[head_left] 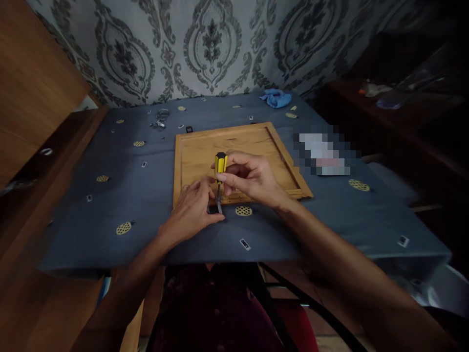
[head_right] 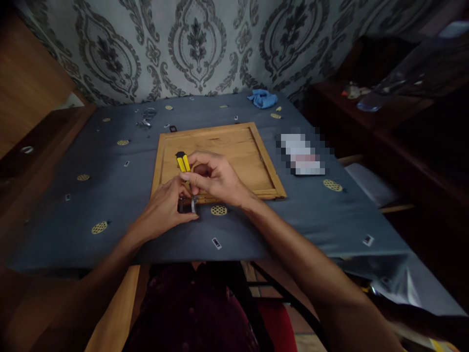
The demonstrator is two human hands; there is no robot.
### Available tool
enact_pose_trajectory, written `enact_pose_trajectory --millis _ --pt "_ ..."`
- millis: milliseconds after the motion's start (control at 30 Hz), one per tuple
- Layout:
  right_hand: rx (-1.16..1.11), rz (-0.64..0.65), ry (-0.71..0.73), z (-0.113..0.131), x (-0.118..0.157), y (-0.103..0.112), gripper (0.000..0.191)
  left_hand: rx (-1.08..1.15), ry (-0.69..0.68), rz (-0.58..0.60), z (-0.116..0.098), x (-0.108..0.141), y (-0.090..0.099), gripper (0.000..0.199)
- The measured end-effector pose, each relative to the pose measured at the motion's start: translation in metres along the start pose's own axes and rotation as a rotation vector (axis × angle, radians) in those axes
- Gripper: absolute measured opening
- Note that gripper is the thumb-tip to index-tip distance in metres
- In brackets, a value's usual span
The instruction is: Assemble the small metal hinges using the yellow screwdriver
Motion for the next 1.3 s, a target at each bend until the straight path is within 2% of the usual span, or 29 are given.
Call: enact_pose_trajectory --millis 200,367,467,633,733,833,1100,1300 --pt "-0.089 -0.017 0.022 -0.002 -0.003 -0.003 0.043 0.004 -0.004 -0.007 0.000 0.000 0.000 0.059" --pt "-0.031 0.051 -0.029 0.001 -0.001 -0.002 0.031 0.004 0.006 0.004 0.000 -0.001 0.000 0.062" --pt "-0.043 0.074 -0.044 -0.002 -0.001 -0.005 0.030 -0.001 0.013 -0.001 0.001 0.000 0.000 0.064" --pt "-0.090 -0.036 0.018 -0.005 -0.001 -0.006 0.043 -0.001 -0.012 0.001 -0.001 0.001 0.001 0.061" --pt "-0.073 -0.148 0.073 0.001 0.000 0.002 0.048 0.011 0.016 0.014 0.000 0.000 0.001 0.068" --pt "-0.033 -0.193 0.096 0.007 0.000 0.008 0.050 0.013 0.029 0.012 0.000 0.000 0.001 0.074" --pt "-0.045 -0.139 0.070 0.002 -0.002 0.002 0.048 0.009 0.011 0.006 0.000 0.000 0.000 0.063" --pt "-0.068 -0.103 0.069 -0.006 -0.004 0.001 0.049 0.017 0.013 0.013 -0.001 0.000 0.000 0.063"
Point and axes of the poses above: each hand's wrist, its own x-axis away from the middle knuckle, its own y-axis out of the back of the hand, z = x × y, the point moved 7 cm from there along -x, towards the middle knuckle, and after that the axes turned 13 degrees about z, right-handed, at the moved point
